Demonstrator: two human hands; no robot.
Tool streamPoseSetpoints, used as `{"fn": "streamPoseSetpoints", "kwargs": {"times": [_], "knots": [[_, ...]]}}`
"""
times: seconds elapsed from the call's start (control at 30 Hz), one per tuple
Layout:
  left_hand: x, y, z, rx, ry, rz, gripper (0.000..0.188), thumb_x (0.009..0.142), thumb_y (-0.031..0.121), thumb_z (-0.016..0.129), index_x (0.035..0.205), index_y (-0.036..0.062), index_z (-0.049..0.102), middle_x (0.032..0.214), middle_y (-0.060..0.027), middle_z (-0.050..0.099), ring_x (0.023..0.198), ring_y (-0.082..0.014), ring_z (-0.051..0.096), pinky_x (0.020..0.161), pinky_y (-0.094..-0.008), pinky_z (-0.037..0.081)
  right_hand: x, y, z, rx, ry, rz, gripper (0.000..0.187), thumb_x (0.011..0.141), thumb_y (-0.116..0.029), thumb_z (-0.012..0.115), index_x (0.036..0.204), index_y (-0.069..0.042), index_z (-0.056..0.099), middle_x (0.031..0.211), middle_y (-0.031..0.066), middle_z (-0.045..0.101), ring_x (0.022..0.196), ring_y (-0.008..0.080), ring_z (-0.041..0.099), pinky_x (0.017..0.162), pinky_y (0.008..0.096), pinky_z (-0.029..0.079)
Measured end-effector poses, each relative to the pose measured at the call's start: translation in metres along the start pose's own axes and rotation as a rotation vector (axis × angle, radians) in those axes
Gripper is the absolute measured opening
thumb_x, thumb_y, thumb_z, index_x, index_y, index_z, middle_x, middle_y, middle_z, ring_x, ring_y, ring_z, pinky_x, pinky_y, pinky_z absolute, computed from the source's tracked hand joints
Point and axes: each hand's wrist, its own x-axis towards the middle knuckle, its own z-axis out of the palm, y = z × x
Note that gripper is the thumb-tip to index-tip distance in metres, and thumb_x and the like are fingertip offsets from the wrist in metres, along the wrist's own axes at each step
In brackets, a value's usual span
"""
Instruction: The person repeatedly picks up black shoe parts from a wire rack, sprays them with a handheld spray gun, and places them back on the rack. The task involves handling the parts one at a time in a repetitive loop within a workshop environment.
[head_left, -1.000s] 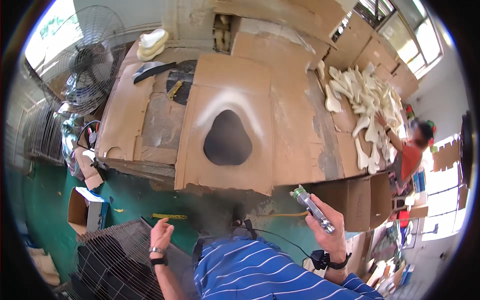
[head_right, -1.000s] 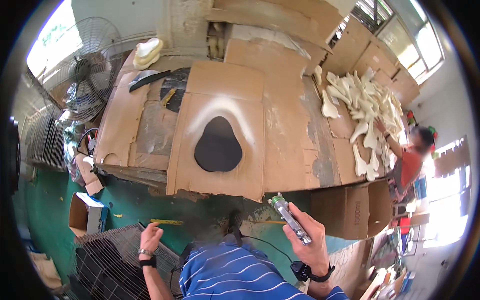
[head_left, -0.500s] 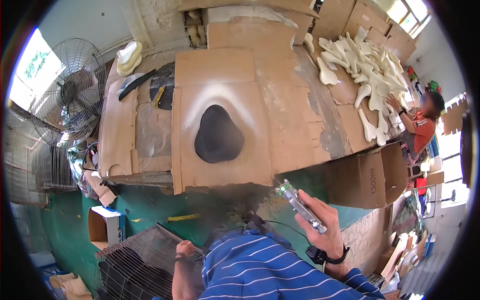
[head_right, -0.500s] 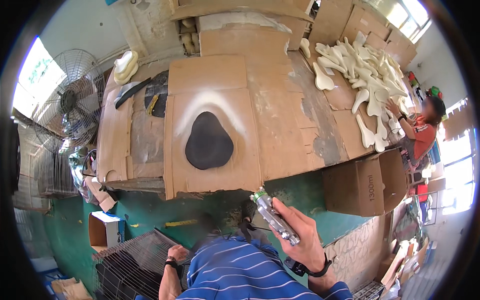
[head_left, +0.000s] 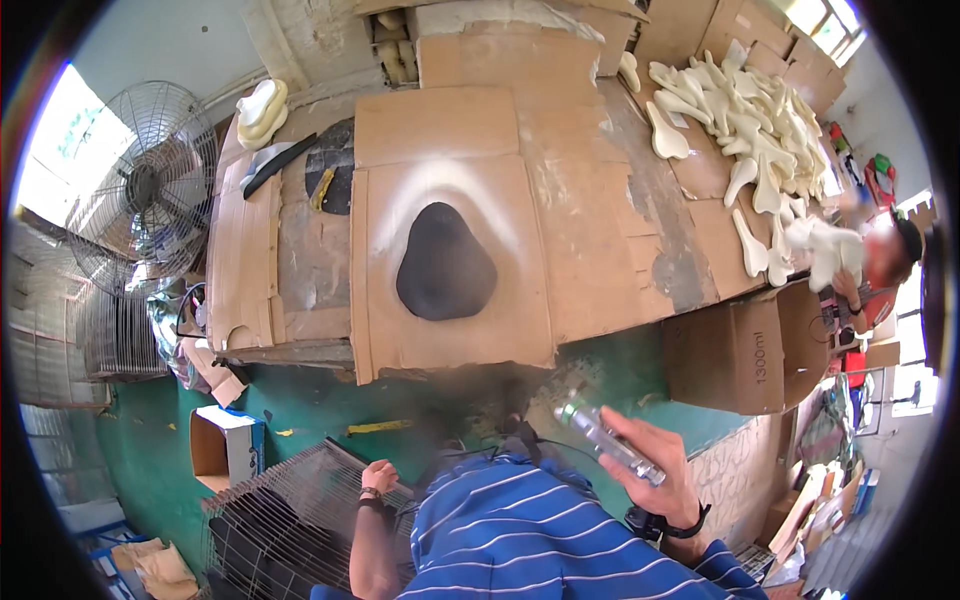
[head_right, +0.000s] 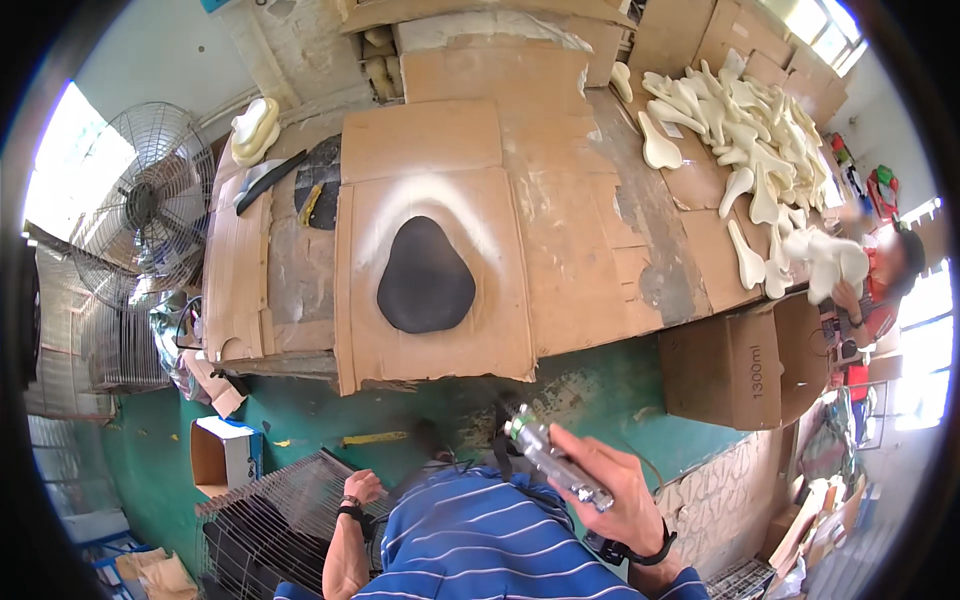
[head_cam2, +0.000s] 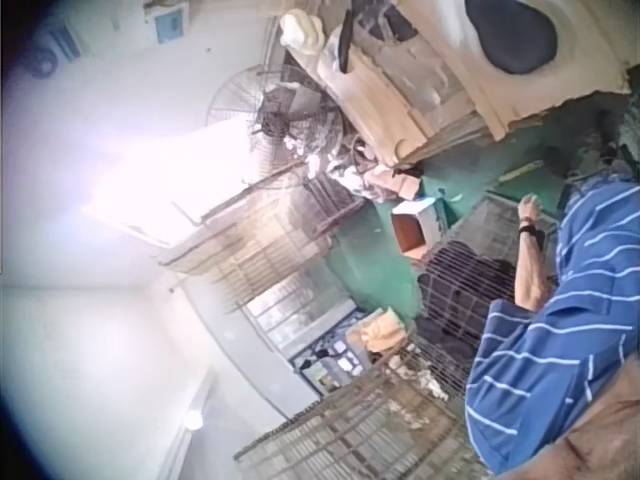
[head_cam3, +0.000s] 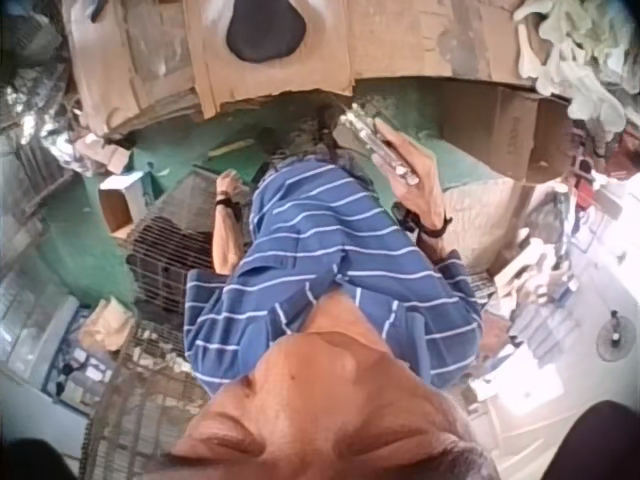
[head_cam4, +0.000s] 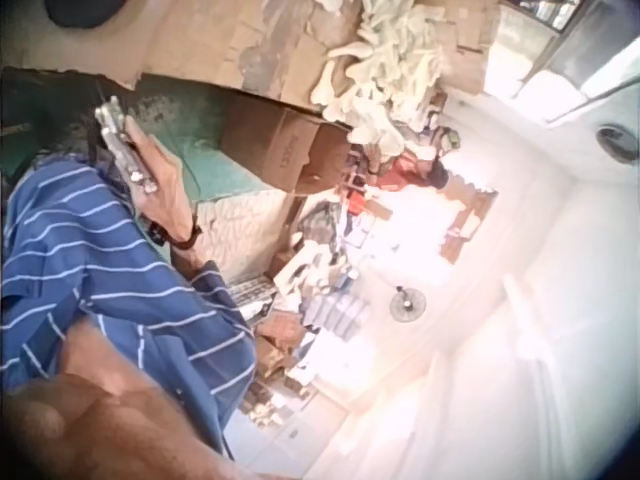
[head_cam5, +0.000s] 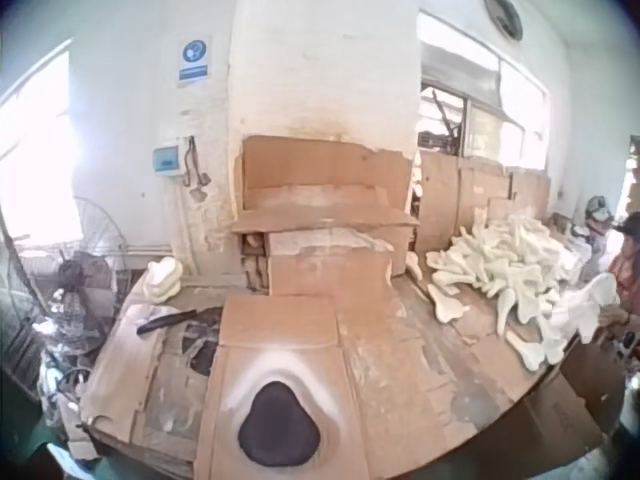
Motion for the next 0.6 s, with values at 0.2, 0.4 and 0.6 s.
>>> {"fn": "streamPoseSetpoints", "kwargs": {"times": [0.2, 0.4, 0.6], "knots": [[0.008, 0.027, 0.018, 0.113, 0.018, 0.082, 0.045, 0.09, 0.017, 0.064, 0.13, -0.0013, 0.057, 0.094, -0.0121, 0.07, 0.077, -0.0202, 0.069, 0.055, -0.032, 0.053, -0.001, 0.014, -0.017, -0.082, 0.047, 0.002, 0.059, 0.075, 0.004, 0.074, 0.132, 0.0, 0.058, 0.093, 0.0182, 0.068, 0.079, 0.0322, 0.067, 0.07, 0.034, 0.052], [0.018, 0.089, 0.056, 0.192, 0.002, 0.33, 0.037, 0.088, 0.014, 0.065, 0.121, -0.0019, 0.061, 0.091, -0.0097, 0.07, 0.073, -0.0147, 0.066, 0.057, -0.0279, 0.052, -0.013, 0.019, -0.029, -0.041, -0.073, 0.016, 0.06, 0.072, 0.006, 0.073, 0.13, -0.001, 0.06, 0.091, 0.0179, 0.067, 0.075, 0.0326, 0.066, 0.069, 0.0339, 0.052], [0.037, 0.2, 0.14, 0.102, 0.108, 0.692, 0.029, 0.09, 0.018, 0.066, 0.115, 0.003, 0.064, 0.088, -0.0074, 0.067, 0.073, -0.0147, 0.065, 0.062, -0.03, 0.052, -0.019, 0.031, -0.03, -0.034, 0.003, 0.038, 0.061, 0.07, 0.007, 0.07, 0.13, 0.0, 0.059, 0.089, 0.0172, 0.066, 0.074, 0.0328, 0.065, 0.067, 0.0339, 0.051]]}}
